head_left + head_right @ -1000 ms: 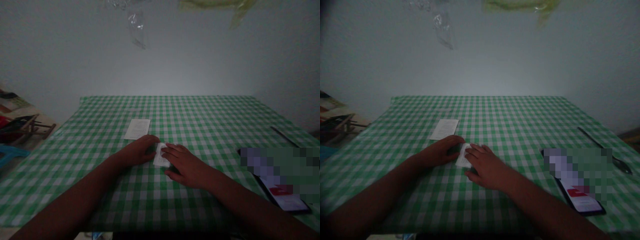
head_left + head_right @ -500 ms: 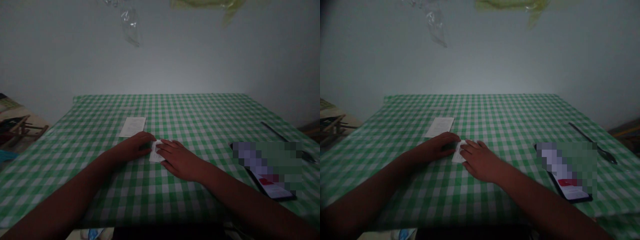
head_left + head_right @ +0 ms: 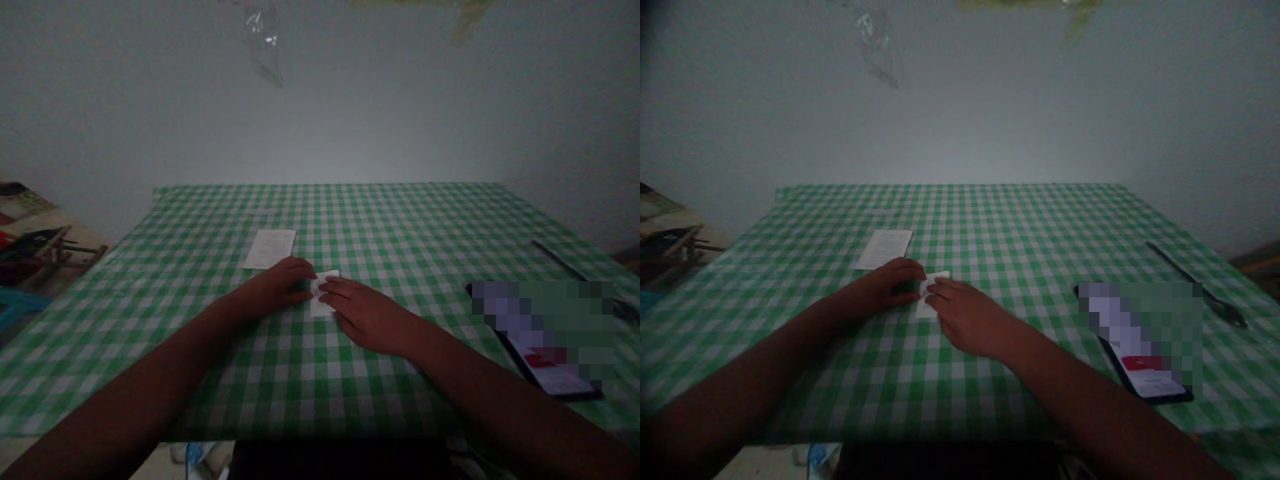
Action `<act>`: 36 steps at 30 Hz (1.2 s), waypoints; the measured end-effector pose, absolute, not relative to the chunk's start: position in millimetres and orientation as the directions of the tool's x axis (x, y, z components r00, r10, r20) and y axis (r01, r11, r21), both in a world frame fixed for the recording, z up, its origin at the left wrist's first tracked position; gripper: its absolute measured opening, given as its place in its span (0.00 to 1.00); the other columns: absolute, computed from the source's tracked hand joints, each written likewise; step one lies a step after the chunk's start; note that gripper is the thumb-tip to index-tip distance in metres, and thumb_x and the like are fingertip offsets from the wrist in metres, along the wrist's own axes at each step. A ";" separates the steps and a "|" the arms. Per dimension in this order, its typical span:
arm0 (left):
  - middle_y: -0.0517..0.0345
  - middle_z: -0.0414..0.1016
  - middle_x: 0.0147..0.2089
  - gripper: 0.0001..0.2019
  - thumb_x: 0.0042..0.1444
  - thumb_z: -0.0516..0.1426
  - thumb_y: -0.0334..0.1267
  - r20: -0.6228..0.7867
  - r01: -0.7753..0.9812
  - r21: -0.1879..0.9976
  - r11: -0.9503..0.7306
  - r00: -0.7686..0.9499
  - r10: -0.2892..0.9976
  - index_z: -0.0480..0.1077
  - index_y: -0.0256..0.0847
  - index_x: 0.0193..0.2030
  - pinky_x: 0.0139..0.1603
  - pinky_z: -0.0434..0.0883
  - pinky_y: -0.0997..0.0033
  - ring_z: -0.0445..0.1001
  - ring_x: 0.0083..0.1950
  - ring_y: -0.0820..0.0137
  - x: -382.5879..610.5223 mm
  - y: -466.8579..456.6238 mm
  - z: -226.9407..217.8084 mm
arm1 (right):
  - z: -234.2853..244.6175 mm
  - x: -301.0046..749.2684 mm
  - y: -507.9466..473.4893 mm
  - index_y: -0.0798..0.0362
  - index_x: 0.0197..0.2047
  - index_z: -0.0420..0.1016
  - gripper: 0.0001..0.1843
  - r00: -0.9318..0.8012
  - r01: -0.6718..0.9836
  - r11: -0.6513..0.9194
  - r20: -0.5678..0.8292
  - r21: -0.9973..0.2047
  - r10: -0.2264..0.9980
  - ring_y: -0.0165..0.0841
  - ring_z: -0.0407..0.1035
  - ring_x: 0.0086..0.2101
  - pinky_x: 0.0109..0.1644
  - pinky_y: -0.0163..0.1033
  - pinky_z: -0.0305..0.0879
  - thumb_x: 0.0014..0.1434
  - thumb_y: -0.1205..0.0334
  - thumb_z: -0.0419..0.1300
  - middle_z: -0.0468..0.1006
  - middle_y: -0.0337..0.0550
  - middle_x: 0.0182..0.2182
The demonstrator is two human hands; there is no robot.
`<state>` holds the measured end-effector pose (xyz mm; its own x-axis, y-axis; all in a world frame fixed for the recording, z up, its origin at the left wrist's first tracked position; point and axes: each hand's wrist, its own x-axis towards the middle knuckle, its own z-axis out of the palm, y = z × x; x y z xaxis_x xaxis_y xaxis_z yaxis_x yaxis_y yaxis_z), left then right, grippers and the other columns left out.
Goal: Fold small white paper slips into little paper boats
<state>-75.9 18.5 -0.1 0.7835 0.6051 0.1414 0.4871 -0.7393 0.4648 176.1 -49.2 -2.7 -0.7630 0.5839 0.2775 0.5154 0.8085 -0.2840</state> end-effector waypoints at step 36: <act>0.51 0.70 0.57 0.09 0.63 0.58 0.38 0.152 0.454 0.444 -0.772 0.811 0.565 0.73 0.41 0.49 0.63 0.68 0.60 0.69 0.59 0.64 -82.9 19.0 -1.6 | -5.1 174.0 -47.3 0.58 0.54 0.73 0.16 -0.766 0.457 0.795 0.278 -0.398 0.580 0.39 0.62 0.62 0.68 0.49 0.59 0.65 0.70 0.53 0.72 0.55 0.58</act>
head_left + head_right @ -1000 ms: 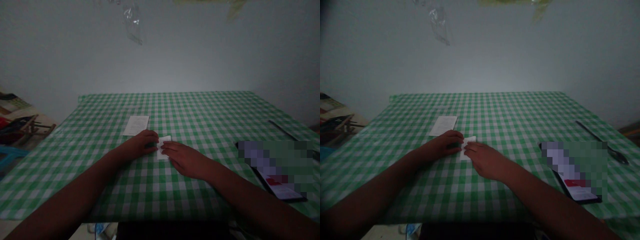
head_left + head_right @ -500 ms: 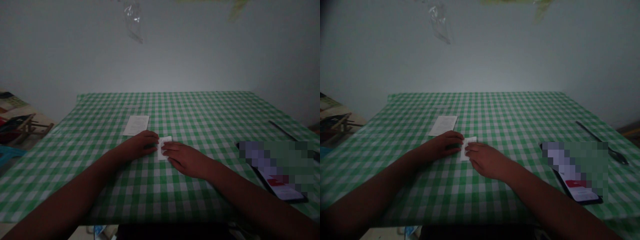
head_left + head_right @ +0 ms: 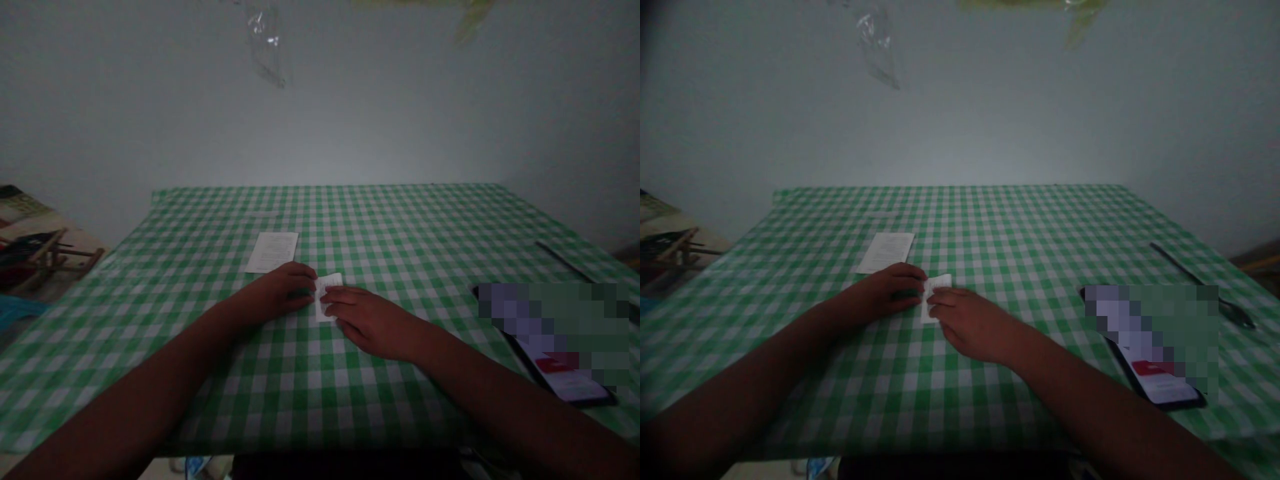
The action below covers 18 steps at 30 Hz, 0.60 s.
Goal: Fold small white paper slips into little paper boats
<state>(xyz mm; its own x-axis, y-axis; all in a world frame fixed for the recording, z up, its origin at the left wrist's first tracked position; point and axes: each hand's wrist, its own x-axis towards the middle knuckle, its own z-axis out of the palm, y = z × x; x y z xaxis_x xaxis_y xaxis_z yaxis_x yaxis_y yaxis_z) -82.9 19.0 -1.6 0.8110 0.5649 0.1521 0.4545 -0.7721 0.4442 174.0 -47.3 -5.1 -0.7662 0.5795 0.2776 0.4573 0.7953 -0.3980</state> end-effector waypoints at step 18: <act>0.52 0.70 0.57 0.09 0.63 0.58 0.38 0.120 0.480 0.471 -0.740 0.796 0.593 0.73 0.43 0.48 0.63 0.68 0.57 0.69 0.59 0.63 -81.3 17.1 2.5 | -3.6 174.4 -47.8 0.57 0.53 0.73 0.15 -0.775 0.441 0.807 0.287 -0.393 0.563 0.38 0.62 0.62 0.67 0.49 0.60 0.65 0.71 0.53 0.73 0.55 0.57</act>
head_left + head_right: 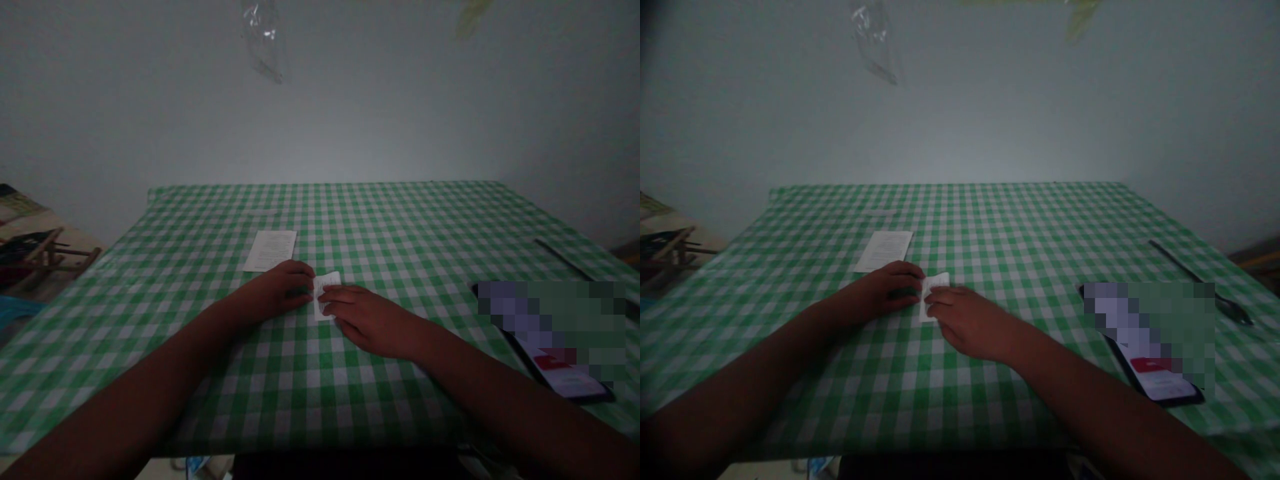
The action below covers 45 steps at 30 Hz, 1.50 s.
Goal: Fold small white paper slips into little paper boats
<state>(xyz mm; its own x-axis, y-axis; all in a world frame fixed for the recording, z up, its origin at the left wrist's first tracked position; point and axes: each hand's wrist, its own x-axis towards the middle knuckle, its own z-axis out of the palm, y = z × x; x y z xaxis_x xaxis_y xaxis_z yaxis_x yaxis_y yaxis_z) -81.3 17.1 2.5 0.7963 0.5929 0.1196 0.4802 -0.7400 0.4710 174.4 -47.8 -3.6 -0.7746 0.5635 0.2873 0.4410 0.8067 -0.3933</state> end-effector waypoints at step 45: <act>0.49 0.75 0.48 0.10 0.64 0.53 0.37 0.229 0.468 0.227 -0.854 0.827 0.514 0.77 0.40 0.43 0.54 0.70 0.58 0.71 0.51 0.62 -63.1 17.1 2.3 | -9.2 108.0 42.8 0.52 0.33 0.70 0.10 -0.215 0.601 0.516 0.499 -0.610 0.840 0.35 0.68 0.41 0.49 0.42 0.65 0.63 0.69 0.50 0.75 0.45 0.36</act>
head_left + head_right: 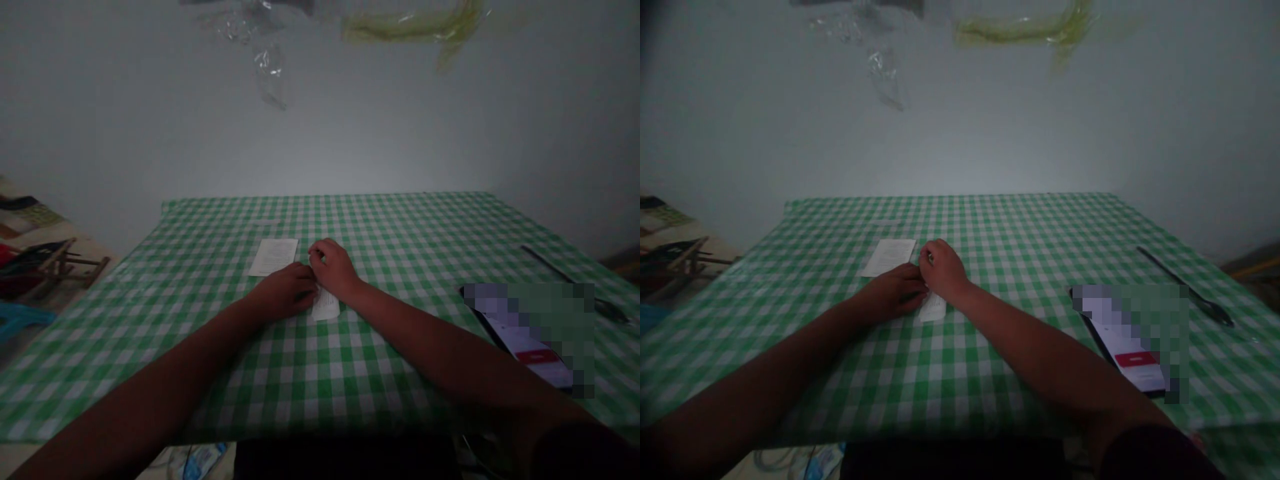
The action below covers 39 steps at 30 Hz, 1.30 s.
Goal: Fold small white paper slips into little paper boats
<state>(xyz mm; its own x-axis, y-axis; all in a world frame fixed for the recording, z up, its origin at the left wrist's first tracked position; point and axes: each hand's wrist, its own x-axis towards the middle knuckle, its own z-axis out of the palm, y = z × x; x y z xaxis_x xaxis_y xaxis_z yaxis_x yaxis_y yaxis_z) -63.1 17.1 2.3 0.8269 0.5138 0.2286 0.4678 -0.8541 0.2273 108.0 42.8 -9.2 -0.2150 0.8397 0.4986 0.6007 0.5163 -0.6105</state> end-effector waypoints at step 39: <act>0.52 0.73 0.52 0.11 0.63 0.56 0.43 0.187 0.488 0.299 -0.820 0.813 0.551 0.75 0.42 0.47 0.58 0.70 0.59 0.71 0.54 0.63 -71.6 19.4 -0.6 | -26.1 204.4 51.0 0.51 0.36 0.75 0.12 -0.219 0.594 0.545 0.533 -0.591 0.817 0.35 0.71 0.41 0.49 0.43 0.65 0.65 0.61 0.51 0.77 0.45 0.36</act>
<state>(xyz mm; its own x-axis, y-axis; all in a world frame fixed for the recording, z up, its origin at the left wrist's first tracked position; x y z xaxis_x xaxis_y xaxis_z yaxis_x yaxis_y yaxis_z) -71.6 19.4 -0.6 0.8130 0.5515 0.1870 0.4877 -0.8203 0.2988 204.4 51.0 -26.1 -0.2192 0.8170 0.5333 0.5944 0.5453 -0.5911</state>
